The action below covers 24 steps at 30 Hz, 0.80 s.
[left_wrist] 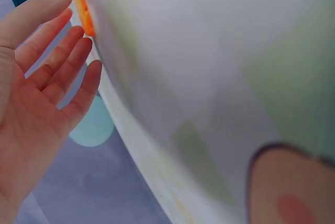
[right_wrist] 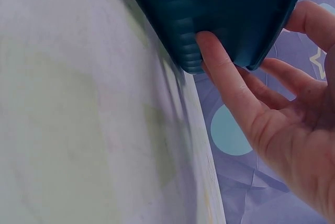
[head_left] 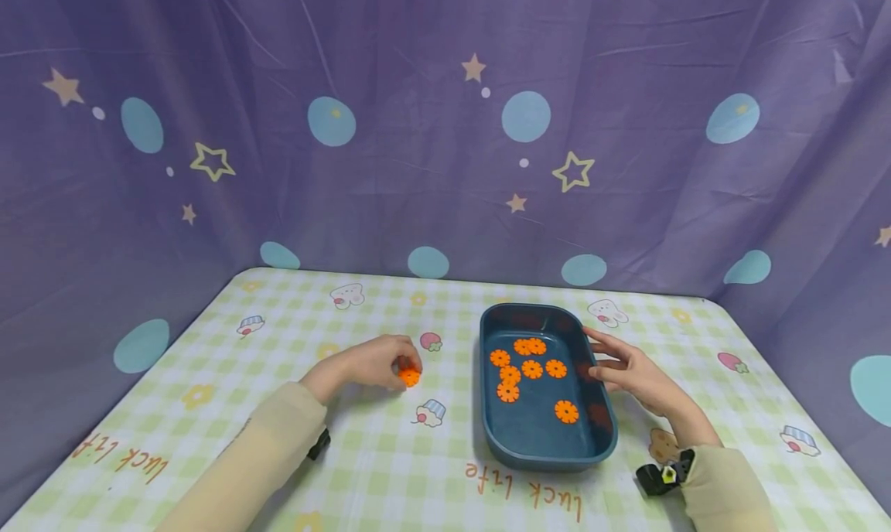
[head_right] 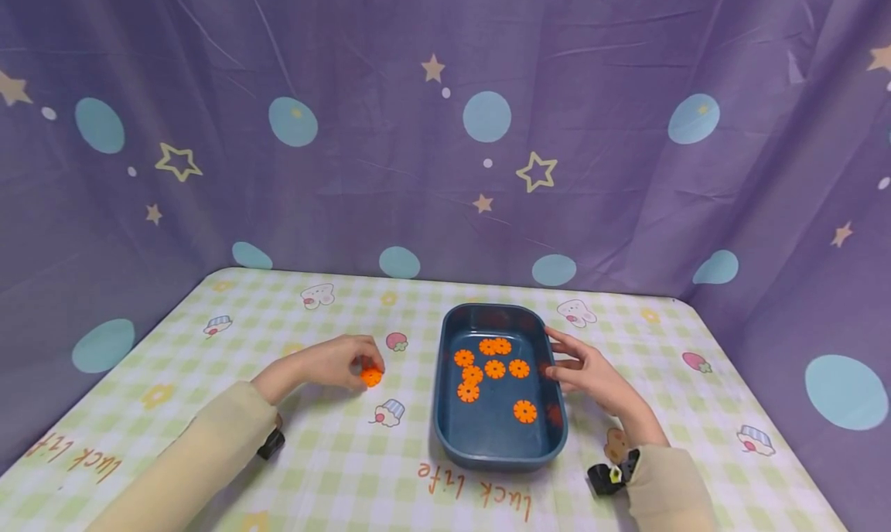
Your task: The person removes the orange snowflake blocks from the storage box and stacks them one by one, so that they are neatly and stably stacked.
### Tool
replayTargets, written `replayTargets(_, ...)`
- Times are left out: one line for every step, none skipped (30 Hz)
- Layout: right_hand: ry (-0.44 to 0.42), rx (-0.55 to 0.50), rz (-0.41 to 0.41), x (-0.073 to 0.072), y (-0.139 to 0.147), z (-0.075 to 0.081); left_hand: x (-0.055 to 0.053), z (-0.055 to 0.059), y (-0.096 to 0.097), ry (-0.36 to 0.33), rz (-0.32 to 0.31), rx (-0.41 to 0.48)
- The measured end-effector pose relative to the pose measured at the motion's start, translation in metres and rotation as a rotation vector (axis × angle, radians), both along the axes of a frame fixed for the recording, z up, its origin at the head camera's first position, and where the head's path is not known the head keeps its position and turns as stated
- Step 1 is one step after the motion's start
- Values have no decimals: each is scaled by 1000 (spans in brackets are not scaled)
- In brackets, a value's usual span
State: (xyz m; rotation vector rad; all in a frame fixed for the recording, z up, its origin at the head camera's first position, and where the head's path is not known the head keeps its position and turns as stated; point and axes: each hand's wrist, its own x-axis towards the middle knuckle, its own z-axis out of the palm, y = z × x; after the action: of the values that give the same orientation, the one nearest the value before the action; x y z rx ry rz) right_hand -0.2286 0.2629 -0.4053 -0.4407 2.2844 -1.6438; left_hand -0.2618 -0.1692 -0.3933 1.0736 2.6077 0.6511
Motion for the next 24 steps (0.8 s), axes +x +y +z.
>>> replayTargets(-3,0,-2,0,0,0,0,1,0,4,2,-1)
replayTargets(-1,-3,-3,0,0,0,1,2,0,8,3,0)
replayTargets(-1,-2,-1,0,0,0,1,3,1,10,6,-1)
replayTargets(-1,-3,-4,0,0,0,1,5,1,12,9,5)
replayTargets(1,-2,1,1,0,0,1,7,2,20,7,13)
replayTargets(2,-4,-1,1,0,0,2,9,3,25,6,22)
replayTargets(5,-2,2,0,0,0,1,10,3,27,10,27)
replayTargets(3,-2,2,0,0,0,1,13,4,30,11,33)
replayTargets(-1,-1,3,0,1,0,1,15,5,33,10,37)
replayTargets(-7,-2,-1,0,0,0,1,17,6,37,5,45)
replayTargets(-13,-3,-3,0,0,0,0,18,7,43,1,46)
replayTargets(-14,-4,-3,0,0,0,0,19,9,45,-2,45)
replayTargets(-15,-3,-3,0,0,0,0,21,10,48,-8,46)
replayTargets(-16,-3,-4,-1,0,0,0,24,12,50,-14,46)
replayTargets(-16,-3,-4,-1,0,-1,0,26,14,57,-24,50)
replayTargets(-14,-2,-5,0,0,-1,0,28,17,61,-31,54)
replayTargets(-13,-2,-4,-1,0,-1,0,30,19,69,-37,51)
replayTargets(-12,-2,-4,-1,0,-1,0,33,23,72,-42,51)
replayTargets(-11,-4,-2,0,0,-1,0,35,26,79,-49,52)
replayTargets(-14,-5,-5,0,0,-1,0,37,29,89,-57,51)
replayTargets(-16,-5,-8,0,0,-1,0,39,32,99,-64,47)
replayTargets(-15,-4,-8,0,0,-1,0,41,36,109,-66,37)
replayTargets(-19,-5,-10,0,0,-1,0,43,39,121,-71,29)
replayTargets(-16,-6,-6,0,0,0,0,46,42,129,-77,22)
